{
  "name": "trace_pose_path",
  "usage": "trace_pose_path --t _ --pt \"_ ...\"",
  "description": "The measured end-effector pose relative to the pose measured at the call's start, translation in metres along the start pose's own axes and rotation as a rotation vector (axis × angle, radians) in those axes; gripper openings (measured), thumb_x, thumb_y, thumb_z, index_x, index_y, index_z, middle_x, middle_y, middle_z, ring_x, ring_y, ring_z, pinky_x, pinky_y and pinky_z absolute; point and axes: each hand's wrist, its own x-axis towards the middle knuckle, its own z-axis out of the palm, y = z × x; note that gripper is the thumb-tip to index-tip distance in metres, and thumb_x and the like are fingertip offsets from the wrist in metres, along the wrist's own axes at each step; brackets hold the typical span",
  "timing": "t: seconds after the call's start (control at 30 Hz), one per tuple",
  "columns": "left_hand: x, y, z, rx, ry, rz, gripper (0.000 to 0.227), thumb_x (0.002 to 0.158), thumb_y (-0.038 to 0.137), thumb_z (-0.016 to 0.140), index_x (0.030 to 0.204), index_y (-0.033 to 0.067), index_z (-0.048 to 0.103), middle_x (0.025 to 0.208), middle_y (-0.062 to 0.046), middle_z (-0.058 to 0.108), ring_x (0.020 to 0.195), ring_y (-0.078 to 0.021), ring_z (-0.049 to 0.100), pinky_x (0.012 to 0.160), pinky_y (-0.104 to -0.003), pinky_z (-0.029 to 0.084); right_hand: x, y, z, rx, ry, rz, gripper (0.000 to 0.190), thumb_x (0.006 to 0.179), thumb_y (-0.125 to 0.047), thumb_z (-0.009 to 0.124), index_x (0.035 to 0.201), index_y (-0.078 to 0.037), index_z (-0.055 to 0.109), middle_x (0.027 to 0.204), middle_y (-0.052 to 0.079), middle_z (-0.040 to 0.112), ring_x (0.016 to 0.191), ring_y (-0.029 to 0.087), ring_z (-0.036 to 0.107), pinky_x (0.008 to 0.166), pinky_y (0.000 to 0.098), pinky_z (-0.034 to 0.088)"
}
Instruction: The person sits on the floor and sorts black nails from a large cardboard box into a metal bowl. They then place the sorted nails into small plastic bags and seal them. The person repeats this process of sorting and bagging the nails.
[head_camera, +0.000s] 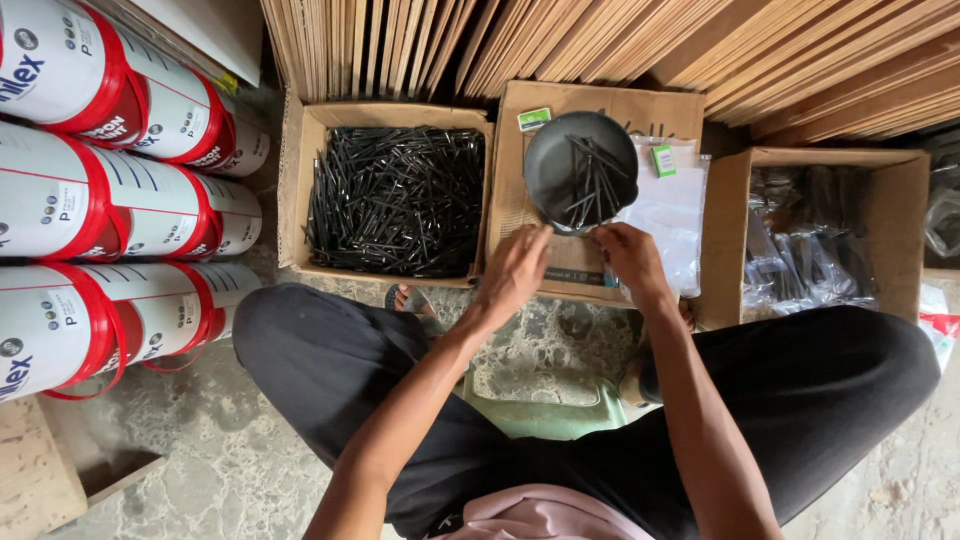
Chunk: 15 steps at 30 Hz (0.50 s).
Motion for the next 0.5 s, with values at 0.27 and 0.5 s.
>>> trace_pose_path --t 0.27,0.5 --pt "-0.048 -0.095 0.032 0.087 -0.316 -0.642 0.027 0.078 0.007 0.055 0.104 0.0041 0.051 0.097 -0.017 0.054 0.09 -0.0373 0.059 0.073 -0.046 0.051 0.002 -0.011 -0.005 0.05 0.05 -0.062 0.029 0.089 -0.023 0.057 0.115 -0.013 0.061 0.092 0.01 0.064 0.079 0.02 0.062 0.071 0.0338 0.048" --pt "-0.103 -0.175 0.067 0.227 -0.35 -0.815 0.029 0.076 0.007 0.056 0.104 -0.0008 0.052 0.098 -0.019 0.053 0.09 -0.0379 0.058 0.07 -0.046 0.052 -0.018 -0.026 0.0 0.025 -0.004 -0.149 0.037 0.082 -0.021 0.064 0.118 -0.013 0.06 0.103 0.013 0.064 0.095 0.032 0.06 0.085 0.0416 0.047"
